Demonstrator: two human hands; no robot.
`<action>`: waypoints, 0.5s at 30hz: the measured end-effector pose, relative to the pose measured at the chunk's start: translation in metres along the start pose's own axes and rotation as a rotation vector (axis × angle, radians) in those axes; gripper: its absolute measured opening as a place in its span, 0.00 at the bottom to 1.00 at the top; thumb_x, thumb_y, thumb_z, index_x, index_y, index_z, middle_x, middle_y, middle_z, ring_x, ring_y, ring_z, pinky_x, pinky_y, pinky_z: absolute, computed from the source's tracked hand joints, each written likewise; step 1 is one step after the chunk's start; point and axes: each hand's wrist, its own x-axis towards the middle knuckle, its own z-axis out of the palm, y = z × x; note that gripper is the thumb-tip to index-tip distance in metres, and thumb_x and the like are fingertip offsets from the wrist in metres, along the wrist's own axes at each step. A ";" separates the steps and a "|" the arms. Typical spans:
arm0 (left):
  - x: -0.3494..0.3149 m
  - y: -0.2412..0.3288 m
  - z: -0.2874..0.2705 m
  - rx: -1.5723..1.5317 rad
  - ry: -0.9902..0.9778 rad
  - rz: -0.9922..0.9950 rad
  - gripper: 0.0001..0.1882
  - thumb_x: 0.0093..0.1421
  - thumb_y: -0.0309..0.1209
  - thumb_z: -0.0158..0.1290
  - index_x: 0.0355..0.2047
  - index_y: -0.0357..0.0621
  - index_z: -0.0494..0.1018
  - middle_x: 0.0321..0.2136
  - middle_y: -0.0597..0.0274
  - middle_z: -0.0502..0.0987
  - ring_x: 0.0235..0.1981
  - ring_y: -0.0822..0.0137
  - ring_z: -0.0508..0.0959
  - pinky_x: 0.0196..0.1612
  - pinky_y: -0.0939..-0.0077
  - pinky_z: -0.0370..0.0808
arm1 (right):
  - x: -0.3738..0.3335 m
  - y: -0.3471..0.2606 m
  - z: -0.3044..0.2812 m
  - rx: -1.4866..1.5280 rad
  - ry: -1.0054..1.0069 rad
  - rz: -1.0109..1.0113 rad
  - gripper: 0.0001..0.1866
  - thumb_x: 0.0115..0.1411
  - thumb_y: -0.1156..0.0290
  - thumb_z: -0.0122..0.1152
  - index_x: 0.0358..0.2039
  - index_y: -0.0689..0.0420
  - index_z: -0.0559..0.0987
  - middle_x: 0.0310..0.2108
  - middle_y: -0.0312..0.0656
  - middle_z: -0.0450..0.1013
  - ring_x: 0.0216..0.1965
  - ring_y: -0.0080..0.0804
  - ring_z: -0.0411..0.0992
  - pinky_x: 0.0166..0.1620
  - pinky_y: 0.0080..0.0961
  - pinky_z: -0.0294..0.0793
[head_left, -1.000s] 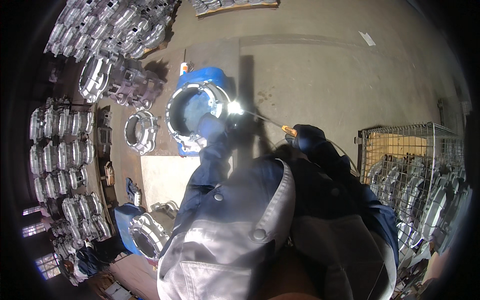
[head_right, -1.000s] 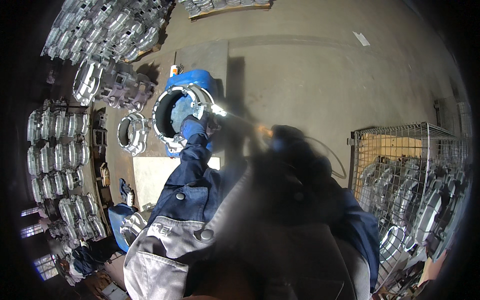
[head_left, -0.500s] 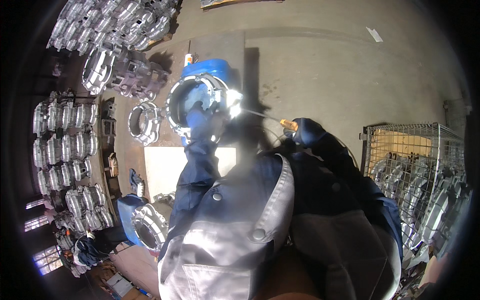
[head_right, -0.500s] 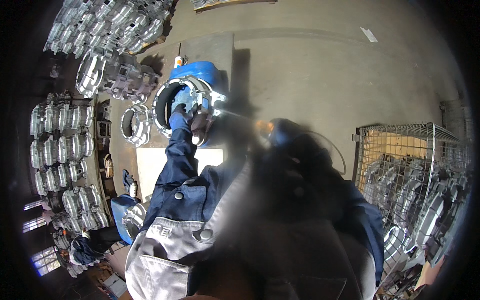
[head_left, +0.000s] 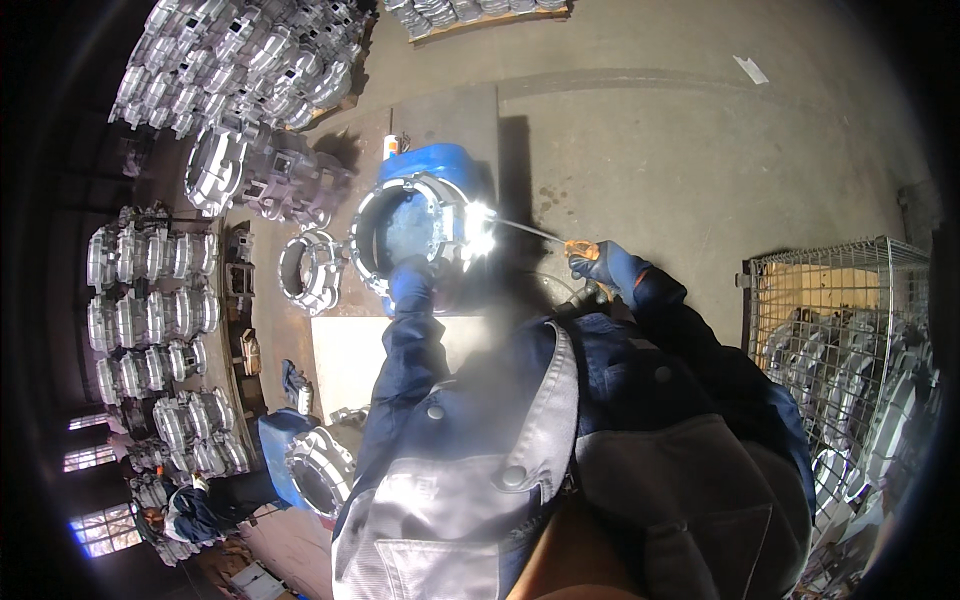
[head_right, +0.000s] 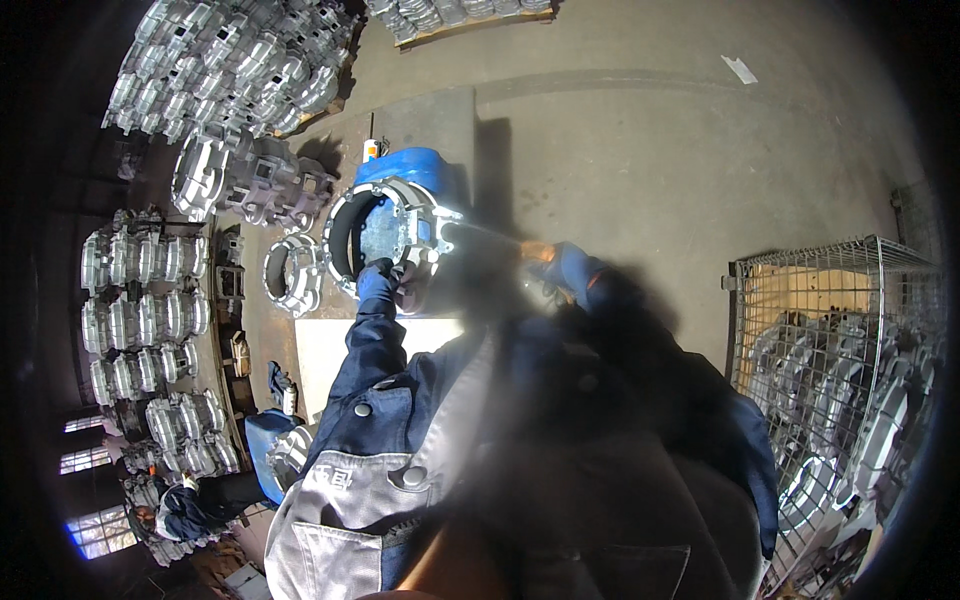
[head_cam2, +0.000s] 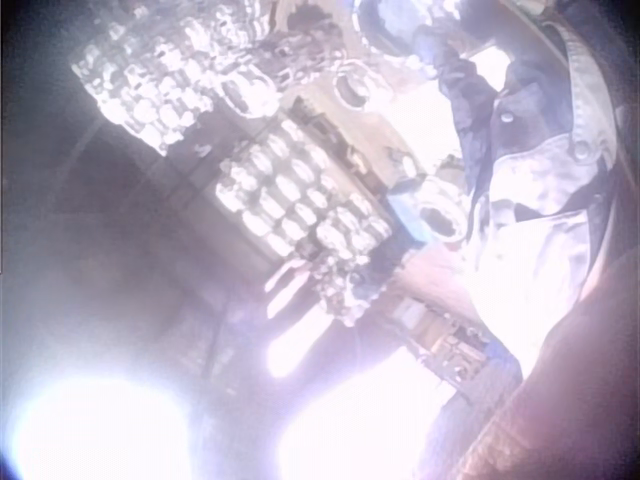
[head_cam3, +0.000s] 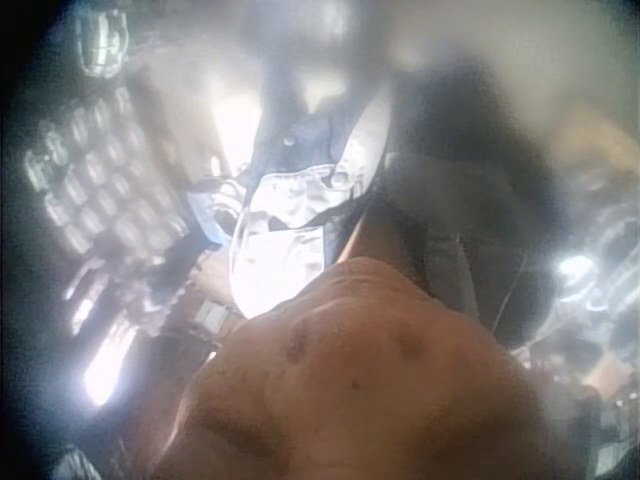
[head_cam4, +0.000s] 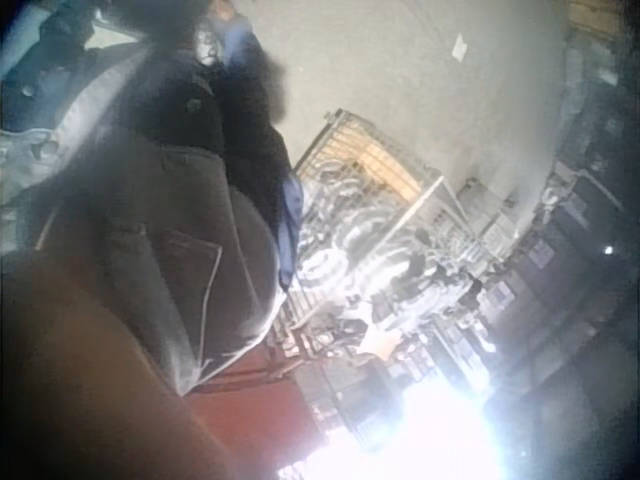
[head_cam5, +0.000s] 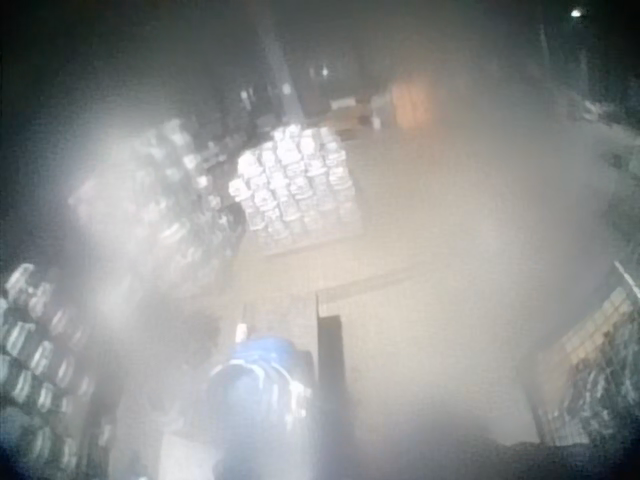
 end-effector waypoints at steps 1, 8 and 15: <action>0.001 -0.005 0.007 -0.041 -0.002 0.007 0.15 0.53 0.41 0.60 0.37 0.46 0.81 0.33 0.51 0.81 0.32 0.52 0.82 0.37 0.62 0.78 | 0.002 0.002 0.001 0.008 -0.012 0.006 0.18 0.62 0.61 0.62 0.50 0.55 0.77 0.41 0.36 0.79 0.31 0.24 0.76 0.34 0.26 0.76; 0.020 -0.032 0.040 -0.193 -0.016 0.006 0.11 0.55 0.35 0.58 0.35 0.42 0.80 0.27 0.52 0.81 0.24 0.58 0.82 0.27 0.66 0.79 | 0.024 0.013 0.004 -0.016 -0.042 0.082 0.29 0.64 0.63 0.58 0.65 0.49 0.65 0.53 0.36 0.75 0.23 0.29 0.74 0.17 0.28 0.73; 0.008 -0.009 0.015 -0.092 -0.040 -0.014 0.14 0.56 0.42 0.58 0.35 0.45 0.80 0.30 0.51 0.82 0.30 0.54 0.83 0.35 0.62 0.78 | -0.005 -0.003 -0.002 0.143 -0.065 0.081 0.18 0.64 0.57 0.60 0.49 0.53 0.78 0.33 0.36 0.77 0.30 0.23 0.74 0.31 0.29 0.76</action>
